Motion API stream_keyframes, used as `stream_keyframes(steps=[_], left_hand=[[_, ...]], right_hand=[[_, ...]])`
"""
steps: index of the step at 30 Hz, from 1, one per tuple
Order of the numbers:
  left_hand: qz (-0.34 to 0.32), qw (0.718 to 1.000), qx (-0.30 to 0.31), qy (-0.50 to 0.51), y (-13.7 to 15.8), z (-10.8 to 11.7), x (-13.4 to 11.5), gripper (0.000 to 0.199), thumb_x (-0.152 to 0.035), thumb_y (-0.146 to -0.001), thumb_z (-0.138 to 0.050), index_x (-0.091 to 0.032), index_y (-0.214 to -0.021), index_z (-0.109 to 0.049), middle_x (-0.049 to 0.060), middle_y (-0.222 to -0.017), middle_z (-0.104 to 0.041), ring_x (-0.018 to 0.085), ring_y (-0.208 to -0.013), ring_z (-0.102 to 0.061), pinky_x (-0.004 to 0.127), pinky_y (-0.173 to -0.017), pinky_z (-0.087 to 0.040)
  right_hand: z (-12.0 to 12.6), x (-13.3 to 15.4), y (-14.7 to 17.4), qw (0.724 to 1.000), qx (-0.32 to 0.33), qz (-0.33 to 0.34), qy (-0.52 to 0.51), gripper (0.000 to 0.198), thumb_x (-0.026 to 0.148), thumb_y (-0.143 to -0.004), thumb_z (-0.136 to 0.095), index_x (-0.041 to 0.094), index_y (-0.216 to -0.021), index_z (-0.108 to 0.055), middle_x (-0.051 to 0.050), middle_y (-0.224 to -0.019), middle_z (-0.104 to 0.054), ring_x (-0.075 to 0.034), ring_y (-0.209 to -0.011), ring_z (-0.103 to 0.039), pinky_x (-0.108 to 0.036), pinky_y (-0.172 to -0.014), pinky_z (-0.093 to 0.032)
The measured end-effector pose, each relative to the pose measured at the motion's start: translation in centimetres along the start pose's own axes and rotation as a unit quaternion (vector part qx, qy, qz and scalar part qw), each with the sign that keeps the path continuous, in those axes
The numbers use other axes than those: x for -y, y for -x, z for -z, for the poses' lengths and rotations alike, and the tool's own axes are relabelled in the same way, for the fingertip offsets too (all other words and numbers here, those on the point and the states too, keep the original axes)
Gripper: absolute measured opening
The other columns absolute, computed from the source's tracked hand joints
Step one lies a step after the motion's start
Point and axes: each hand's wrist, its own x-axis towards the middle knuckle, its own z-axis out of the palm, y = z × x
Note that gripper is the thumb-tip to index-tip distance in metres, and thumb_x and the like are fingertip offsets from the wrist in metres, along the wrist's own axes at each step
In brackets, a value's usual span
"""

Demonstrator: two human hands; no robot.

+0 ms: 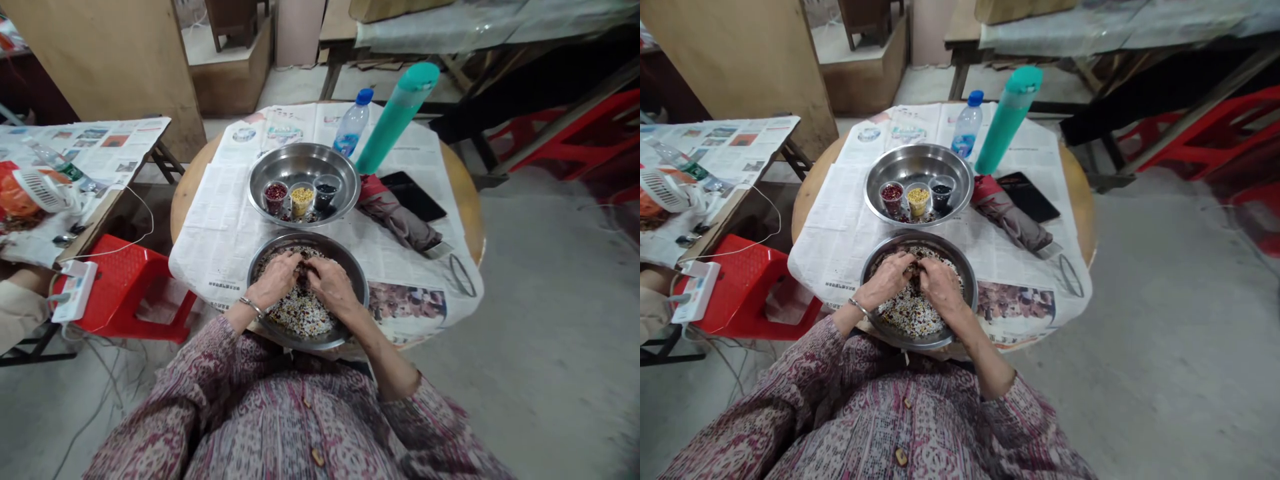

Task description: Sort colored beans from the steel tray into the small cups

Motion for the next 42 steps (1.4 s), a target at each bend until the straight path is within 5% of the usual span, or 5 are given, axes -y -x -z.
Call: stream_keyframes(steps=[12,25,31,37,42], left_hand=[[-0.092,0.987,0.122,0.054,7.1,1.2,-2.8,0.016,-0.018,-0.094,-0.059,-0.019,-0.11,-0.056,0.006,-0.117,-0.055,0.02,-0.109,-0.056,0.035,-0.097,-0.051],[0.04,0.992,-0.032,-0.113,1.0,1.4,0.3,0.016,-0.019,-0.097,-0.05,-0.018,-0.112,-0.058,0.009,-0.118,-0.054,0.023,-0.112,-0.052,0.036,-0.094,-0.052],[0.043,0.994,0.002,-0.1,3.2,1.4,-0.2,0.061,-0.039,-0.079,-0.079,-0.018,-0.127,-0.048,0.014,-0.132,-0.047,0.032,-0.121,-0.047,0.046,-0.097,-0.051],[0.032,0.999,0.043,-0.002,4.7,0.1,-1.6,0.019,-0.013,-0.092,-0.056,-0.017,-0.11,-0.053,0.008,-0.114,-0.054,0.022,-0.108,-0.055,0.039,-0.098,-0.05],[0.005,0.997,0.029,0.078,3.6,-1.7,-3.0,0.023,-0.004,-0.089,-0.049,-0.014,-0.106,-0.059,0.008,-0.103,-0.062,0.021,-0.102,-0.06,0.036,-0.098,-0.051]], right_hand=[[2.4,0.6,7.3,0.986,0.126,0.104,-0.027,0.048,0.015,-0.084,-0.061,0.022,-0.132,-0.053,-0.009,-0.11,-0.061,-0.022,-0.097,-0.062,-0.036,-0.082,-0.055],[0.5,-0.1,-0.2,0.996,-0.027,0.01,0.087,0.029,0.025,-0.095,-0.049,0.02,-0.117,-0.067,-0.012,-0.111,-0.065,-0.027,-0.108,-0.058,-0.038,-0.088,-0.052],[0.3,0.5,0.3,0.994,0.019,0.083,0.07,0.037,0.029,-0.089,-0.061,0.021,-0.125,-0.062,-0.014,-0.128,-0.058,-0.031,-0.118,-0.05,-0.045,-0.096,-0.049],[0.1,0.0,2.7,0.993,0.071,0.093,-0.016,0.022,0.012,-0.089,-0.048,0.02,-0.097,-0.066,-0.007,-0.094,-0.063,-0.021,-0.09,-0.059,-0.034,-0.085,-0.05],[1.2,-0.9,4.2,0.998,-0.051,0.037,-0.012,0.028,0.012,-0.089,-0.043,0.019,-0.102,-0.067,-0.01,-0.099,-0.067,-0.024,-0.096,-0.062,-0.039,-0.089,-0.05]])
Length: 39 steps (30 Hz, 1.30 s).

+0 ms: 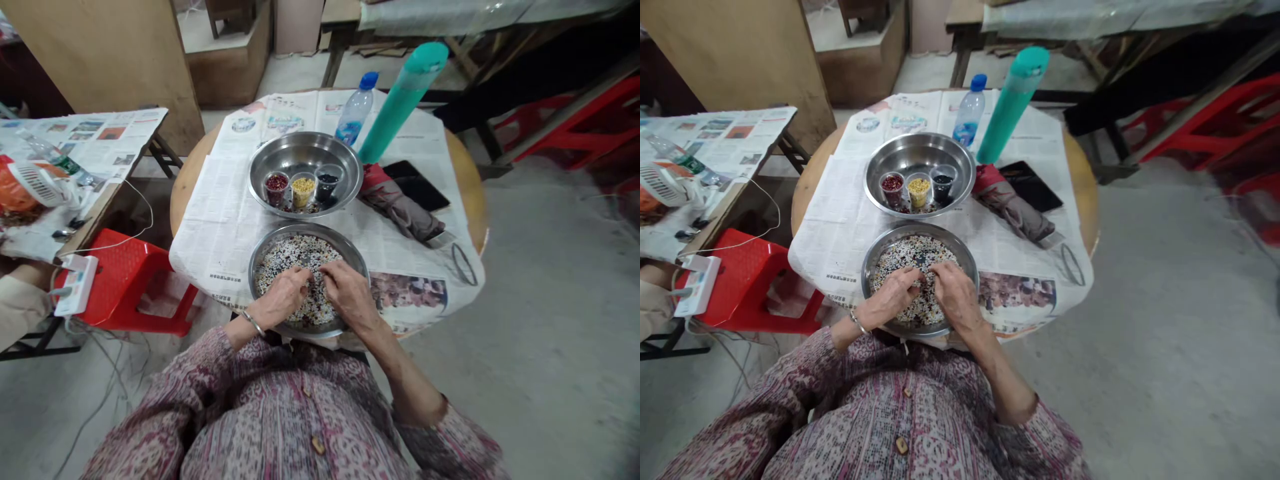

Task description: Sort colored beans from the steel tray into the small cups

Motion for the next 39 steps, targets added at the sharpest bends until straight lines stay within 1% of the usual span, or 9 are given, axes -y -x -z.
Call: stream_keyframes(steps=[8,11,15,22,25,28,30,34,39], left_hand=[[-0.09,0.993,-0.06,0.052,-3.3,0.0,-0.5,0.033,-0.002,-0.089,-0.047,-0.017,-0.116,-0.059,0.007,-0.116,-0.063,0.02,-0.115,-0.057,0.038,-0.107,-0.047],[-0.095,0.993,-0.065,-0.014,-4.0,1.2,0.0,0.03,-0.009,-0.09,-0.053,-0.018,-0.118,-0.059,0.009,-0.129,-0.057,0.023,-0.124,-0.05,0.045,-0.112,-0.042],[-0.039,0.991,-0.044,-0.12,-4.4,2.2,0.7,0.04,-0.017,-0.091,-0.057,-0.02,-0.13,-0.054,0.011,-0.147,-0.044,0.031,-0.133,-0.039,0.053,-0.108,-0.042],[-0.014,0.986,0.03,-0.161,-2.6,2.9,0.9,0.027,-0.008,-0.095,-0.042,-0.018,-0.112,-0.061,0.008,-0.113,-0.058,0.022,-0.109,-0.054,0.039,-0.099,-0.048],[-0.005,0.984,0.035,-0.175,-0.4,3.8,0.8,0.017,-0.023,-0.097,-0.051,-0.018,-0.111,-0.06,0.009,-0.111,-0.058,0.025,-0.11,-0.053,0.041,-0.098,-0.049],[0.002,0.979,0.042,-0.2,1.9,4.2,0.4,0.054,-0.047,-0.083,-0.074,-0.02,-0.124,-0.053,0.011,-0.122,-0.054,0.032,-0.116,-0.049,0.048,-0.095,-0.05],[0.016,0.979,0.06,-0.193,3.0,4.0,0.1,0.071,-0.047,-0.074,-0.082,-0.02,-0.131,-0.047,0.013,-0.128,-0.05,0.035,-0.118,-0.048,0.048,-0.092,-0.052],[0.039,0.989,0.052,-0.13,3.3,2.2,-0.3,0.036,-0.019,-0.088,-0.065,-0.018,-0.122,-0.051,0.011,-0.123,-0.05,0.026,-0.113,-0.054,0.04,-0.094,-0.053],[0.047,0.996,0.011,-0.069,1.5,0.6,0.2,0.023,-0.005,-0.09,-0.047,-0.016,-0.107,-0.057,0.009,-0.103,-0.06,0.021,-0.096,-0.06,0.036,-0.093,-0.053]], right_hand=[[-0.1,-0.3,0.9,0.995,-0.066,-0.023,0.065,0.046,0.006,-0.088,-0.035,0.015,-0.126,-0.059,-0.016,-0.123,-0.064,-0.029,-0.114,-0.056,-0.047,-0.099,-0.048],[0.1,0.2,1.3,0.995,-0.07,-0.019,0.07,0.044,0.011,-0.092,-0.036,0.017,-0.131,-0.055,-0.014,-0.123,-0.064,-0.029,-0.116,-0.055,-0.048,-0.1,-0.046],[0.5,0.6,1.8,0.994,-0.049,-0.02,0.093,0.04,0.03,-0.094,-0.049,0.014,-0.131,-0.054,-0.017,-0.121,-0.063,-0.033,-0.115,-0.054,-0.048,-0.097,-0.047],[-0.5,0.7,2.0,0.994,0.016,-0.043,0.099,0.041,0.035,-0.089,-0.061,0.019,-0.126,-0.055,-0.014,-0.113,-0.061,-0.031,-0.106,-0.057,-0.045,-0.09,-0.05],[-0.7,1.0,1.6,0.996,0.019,-0.041,0.073,0.048,0.033,-0.091,-0.058,0.019,-0.135,-0.049,-0.014,-0.116,-0.06,-0.03,-0.105,-0.06,-0.042,-0.087,-0.052],[-0.8,1.4,1.1,0.996,0.031,-0.059,0.064,0.055,0.034,-0.09,-0.06,0.02,-0.141,-0.045,-0.014,-0.116,-0.059,-0.029,-0.099,-0.063,-0.04,-0.081,-0.053],[-1.1,1.6,0.6,0.994,0.043,-0.071,0.064,0.046,0.034,-0.09,-0.061,0.022,-0.134,-0.054,-0.013,-0.112,-0.06,-0.027,-0.092,-0.064,-0.038,-0.078,-0.053],[-2.2,1.7,-0.6,0.998,0.037,-0.048,0.014,0.022,0.02,-0.089,-0.054,0.021,-0.106,-0.067,-0.011,-0.103,-0.066,-0.025,-0.092,-0.064,-0.038,-0.084,-0.052],[-2.6,1.7,-2.2,0.993,-0.024,-0.051,-0.102,0.026,0.015,-0.085,-0.048,0.021,-0.098,-0.07,-0.007,-0.1,-0.074,-0.022,-0.096,-0.067,-0.039,-0.092,-0.052]])
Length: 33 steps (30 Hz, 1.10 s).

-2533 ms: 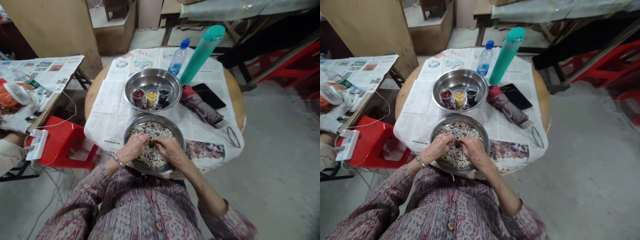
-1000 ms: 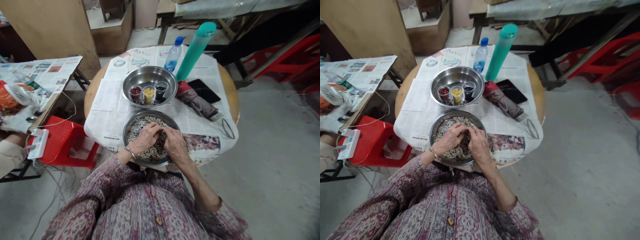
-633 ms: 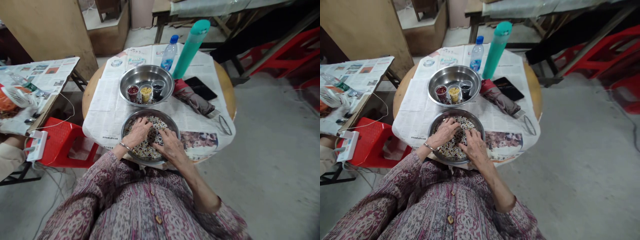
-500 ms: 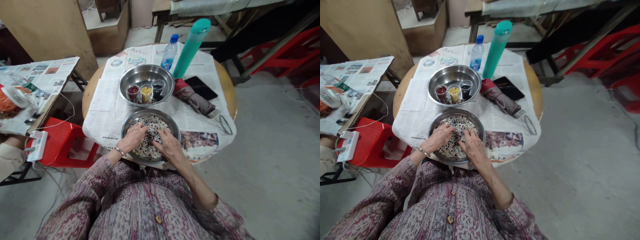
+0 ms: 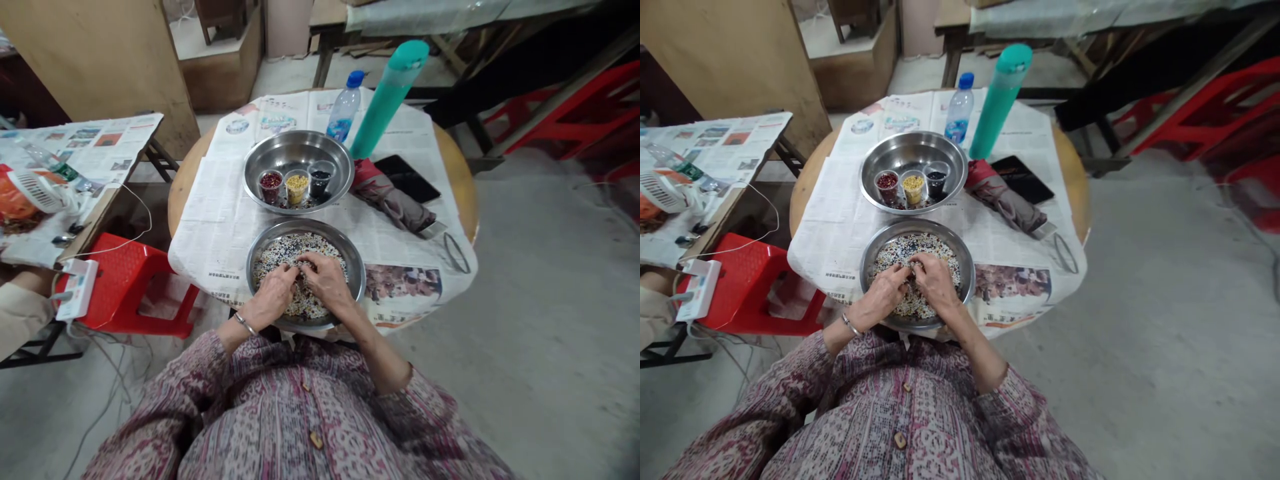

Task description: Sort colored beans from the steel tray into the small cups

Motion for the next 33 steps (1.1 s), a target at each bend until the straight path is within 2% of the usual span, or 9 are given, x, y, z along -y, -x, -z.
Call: stream_keyframes(steps=[4,7,13,17,21,25,29,31,33], left_hand=[[-0.043,0.998,-0.024,0.035,-1.1,0.1,-0.2,0.019,-0.007,-0.091,-0.047,-0.016,-0.103,-0.059,0.008,-0.101,-0.064,0.021,-0.098,-0.06,0.036,-0.095,-0.051],[-0.087,0.996,-0.001,0.036,-1.4,0.2,-0.9,0.015,-0.013,-0.093,-0.054,-0.016,-0.107,-0.06,0.007,-0.105,-0.063,0.021,-0.102,-0.06,0.036,-0.096,-0.05],[-0.217,0.97,0.065,-0.083,-1.4,0.2,-2.0,0.037,-0.041,-0.087,-0.071,-0.016,-0.113,-0.063,0.014,-0.128,-0.055,0.031,-0.12,-0.049,0.046,-0.104,-0.044],[-0.199,0.969,0.013,-0.143,-2.8,0.2,-1.6,0.026,-0.028,-0.094,-0.059,-0.018,-0.118,-0.062,0.013,-0.137,-0.049,0.033,-0.129,-0.042,0.048,-0.104,-0.043],[-0.147,0.974,0.005,-0.17,-4.6,1.0,-0.5,0.027,-0.011,-0.099,-0.04,-0.016,-0.117,-0.059,0.011,-0.122,-0.055,0.025,-0.115,-0.051,0.038,-0.095,-0.049],[-0.074,0.983,-0.005,-0.165,-4.8,2.6,0.6,0.03,-0.004,-0.097,-0.037,-0.017,-0.114,-0.058,0.008,-0.119,-0.056,0.021,-0.11,-0.053,0.033,-0.094,-0.051],[-0.018,0.985,-0.006,-0.17,-2.4,4.1,1.0,0.026,-0.031,-0.098,-0.054,-0.021,-0.123,-0.055,0.009,-0.127,-0.053,0.027,-0.117,-0.048,0.038,-0.095,-0.052],[-0.017,0.987,0.022,-0.156,-0.7,4.4,0.8,0.056,-0.049,-0.087,-0.069,-0.022,-0.132,-0.049,0.011,-0.134,-0.048,0.031,-0.12,-0.047,0.042,-0.094,-0.053],[-0.029,0.988,0.059,-0.138,0.7,4.3,0.5,0.076,-0.053,-0.076,-0.079,-0.024,-0.137,-0.042,0.012,-0.136,-0.044,0.033,-0.121,-0.047,0.043,-0.091,-0.054]], right_hand=[[1.4,-0.4,-0.1,0.997,-0.072,0.018,-0.006,0.036,0.014,-0.088,-0.042,0.018,-0.107,-0.071,-0.01,-0.11,-0.073,-0.022,-0.105,-0.067,-0.041,-0.1,-0.051],[2.4,-1.1,0.6,0.996,-0.079,0.02,0.02,0.042,0.01,-0.085,-0.039,0.018,-0.11,-0.071,-0.011,-0.111,-0.073,-0.024,-0.108,-0.066,-0.044,-0.102,-0.05],[2.7,-1.4,2.2,0.994,-0.092,0.021,0.056,0.045,0.009,-0.084,-0.036,0.016,-0.115,-0.068,-0.014,-0.115,-0.071,-0.025,-0.111,-0.063,-0.045,-0.105,-0.048],[2.1,-1.5,2.4,0.993,-0.103,0.02,0.058,0.042,0.012,-0.088,-0.036,0.016,-0.115,-0.068,-0.014,-0.112,-0.072,-0.026,-0.108,-0.064,-0.047,-0.103,-0.049],[1.8,-1.9,2.5,0.99,-0.125,0.033,0.059,0.038,0.014,-0.091,-0.037,0.016,-0.113,-0.069,-0.013,-0.109,-0.073,-0.025,-0.104,-0.065,-0.045,-0.099,-0.052],[1.6,-2.0,2.5,0.987,-0.127,0.042,0.088,0.038,0.013,-0.094,-0.036,0.015,-0.114,-0.068,-0.014,-0.109,-0.072,-0.025,-0.104,-0.063,-0.044,-0.097,-0.052],[1.5,-1.7,2.6,0.984,-0.084,0.039,0.15,0.035,0.02,-0.094,-0.045,0.015,-0.123,-0.064,-0.016,-0.12,-0.067,-0.03,-0.115,-0.056,-0.049,-0.1,-0.049],[1.5,-1.7,2.7,0.984,-0.062,0.038,0.16,0.035,0.021,-0.091,-0.051,0.016,-0.123,-0.064,-0.016,-0.12,-0.066,-0.031,-0.114,-0.056,-0.051,-0.099,-0.049],[1.5,-1.8,2.8,0.989,-0.045,0.044,0.136,0.033,0.019,-0.09,-0.05,0.016,-0.119,-0.065,-0.015,-0.114,-0.067,-0.03,-0.11,-0.059,-0.05,-0.097,-0.05]])
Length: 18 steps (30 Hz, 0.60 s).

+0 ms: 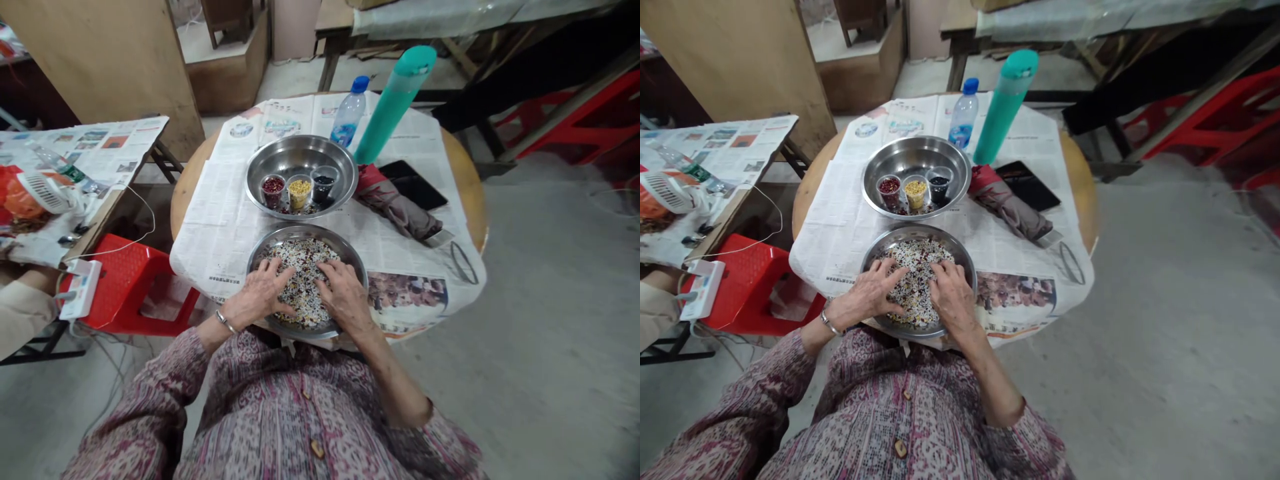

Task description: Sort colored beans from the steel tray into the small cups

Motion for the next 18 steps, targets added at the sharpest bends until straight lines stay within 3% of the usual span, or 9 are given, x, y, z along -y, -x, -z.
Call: stream_keyframes(steps=[2,5,7,13,18], left_hand=[[-0.014,0.999,0.018,0.023,0.8,-0.6,-0.7,0.071,-0.044,-0.078,-0.079,-0.024,-0.136,-0.041,0.012,-0.134,-0.044,0.031,-0.12,-0.048,0.041,-0.09,-0.055],[-0.02,0.998,0.012,0.062,0.5,-1.8,-1.8,0.034,-0.019,-0.091,-0.061,-0.021,-0.123,-0.049,0.009,-0.123,-0.049,0.022,-0.109,-0.055,0.036,-0.091,-0.054],[-0.032,0.996,0.003,0.079,-0.5,-2.6,-2.5,0.021,-0.009,-0.094,-0.047,-0.018,-0.112,-0.054,0.008,-0.114,-0.052,0.018,-0.098,-0.058,0.033,-0.089,-0.054],[-0.109,0.989,-0.061,0.074,-5.1,-3.3,-2.8,0.024,-0.007,-0.096,-0.038,-0.016,-0.107,-0.058,0.007,-0.104,-0.059,0.02,-0.1,-0.055,0.034,-0.095,-0.051],[-0.069,0.989,-0.133,0.018,-6.9,-2.3,-1.7,0.029,-0.014,-0.095,-0.046,-0.019,-0.121,-0.058,0.008,-0.131,-0.054,0.026,-0.12,-0.045,0.041,-0.104,-0.045]], right_hand=[[-0.2,-0.2,0.1,0.999,0.012,0.011,-0.05,0.033,0.016,-0.09,-0.047,0.016,-0.116,-0.066,-0.013,-0.107,-0.069,-0.027,-0.104,-0.063,-0.047,-0.096,-0.052],[-0.3,-0.4,0.1,0.993,0.008,0.013,-0.113,0.034,0.015,-0.089,-0.044,0.018,-0.113,-0.068,-0.011,-0.105,-0.072,-0.024,-0.099,-0.067,-0.044,-0.095,-0.054],[-0.2,-0.4,0.0,0.992,-0.021,0.006,-0.127,0.034,0.015,-0.09,-0.043,0.019,-0.113,-0.069,-0.011,-0.107,-0.073,-0.024,-0.101,-0.068,-0.045,-0.096,-0.054],[0.4,-0.4,-0.2,0.99,-0.095,-0.006,-0.101,0.039,0.012,-0.089,-0.04,0.02,-0.113,-0.07,-0.012,-0.111,-0.072,-0.025,-0.106,-0.065,-0.048,-0.101,-0.052],[0.2,-0.2,-0.2,0.994,-0.099,-0.021,-0.048,0.038,0.015,-0.093,-0.039,0.016,-0.119,-0.066,-0.014,-0.116,-0.07,-0.026,-0.112,-0.061,-0.047,-0.101,-0.049]])
